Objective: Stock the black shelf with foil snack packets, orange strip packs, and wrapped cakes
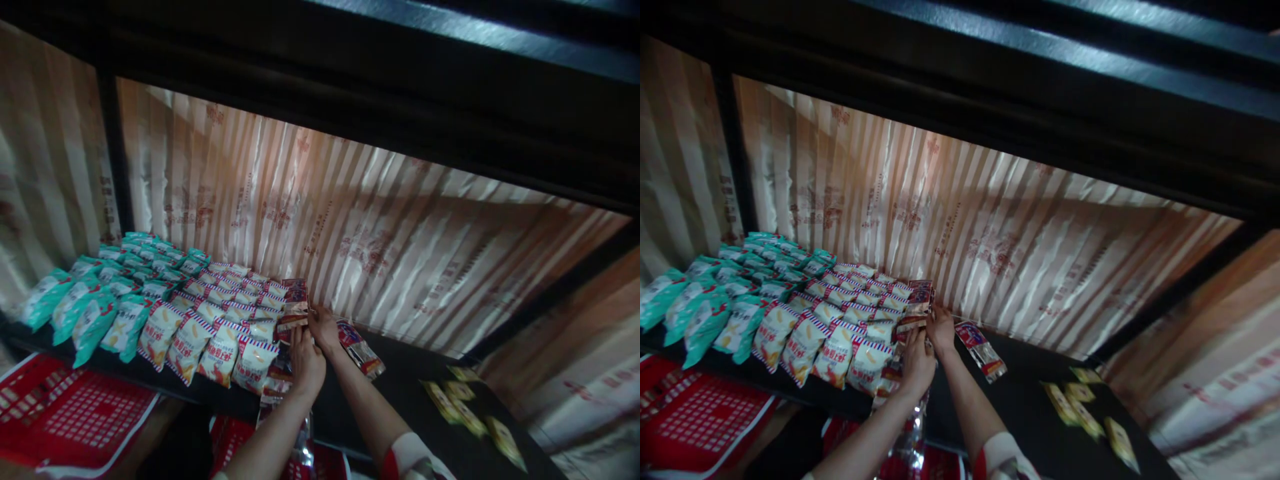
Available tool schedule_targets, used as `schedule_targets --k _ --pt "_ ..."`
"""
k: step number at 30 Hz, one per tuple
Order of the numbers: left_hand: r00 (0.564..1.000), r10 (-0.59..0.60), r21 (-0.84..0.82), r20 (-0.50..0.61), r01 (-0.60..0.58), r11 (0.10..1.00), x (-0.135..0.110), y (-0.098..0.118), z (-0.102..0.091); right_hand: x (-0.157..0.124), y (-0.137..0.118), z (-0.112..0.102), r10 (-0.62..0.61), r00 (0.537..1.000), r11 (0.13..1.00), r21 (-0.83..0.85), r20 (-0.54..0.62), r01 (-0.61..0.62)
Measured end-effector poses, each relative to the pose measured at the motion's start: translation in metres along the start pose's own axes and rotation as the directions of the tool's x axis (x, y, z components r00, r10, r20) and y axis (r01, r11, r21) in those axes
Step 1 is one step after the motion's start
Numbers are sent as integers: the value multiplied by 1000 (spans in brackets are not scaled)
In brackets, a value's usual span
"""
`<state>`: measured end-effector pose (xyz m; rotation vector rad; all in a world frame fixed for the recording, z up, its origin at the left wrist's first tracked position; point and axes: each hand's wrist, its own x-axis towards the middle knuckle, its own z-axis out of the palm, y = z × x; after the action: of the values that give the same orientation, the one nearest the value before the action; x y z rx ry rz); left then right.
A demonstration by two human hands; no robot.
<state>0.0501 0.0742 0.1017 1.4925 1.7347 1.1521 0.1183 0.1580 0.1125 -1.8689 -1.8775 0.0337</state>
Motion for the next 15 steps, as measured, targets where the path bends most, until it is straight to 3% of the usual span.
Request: schedule_targets --k 6,15 --pt "999 52 -17 9 -52 998 -28 6 17 -30 23 -19 74 997 996 46 7 -74" --pt "970 26 61 242 -42 997 -79 18 31 -84 71 -26 241 967 970 18 80 -243"
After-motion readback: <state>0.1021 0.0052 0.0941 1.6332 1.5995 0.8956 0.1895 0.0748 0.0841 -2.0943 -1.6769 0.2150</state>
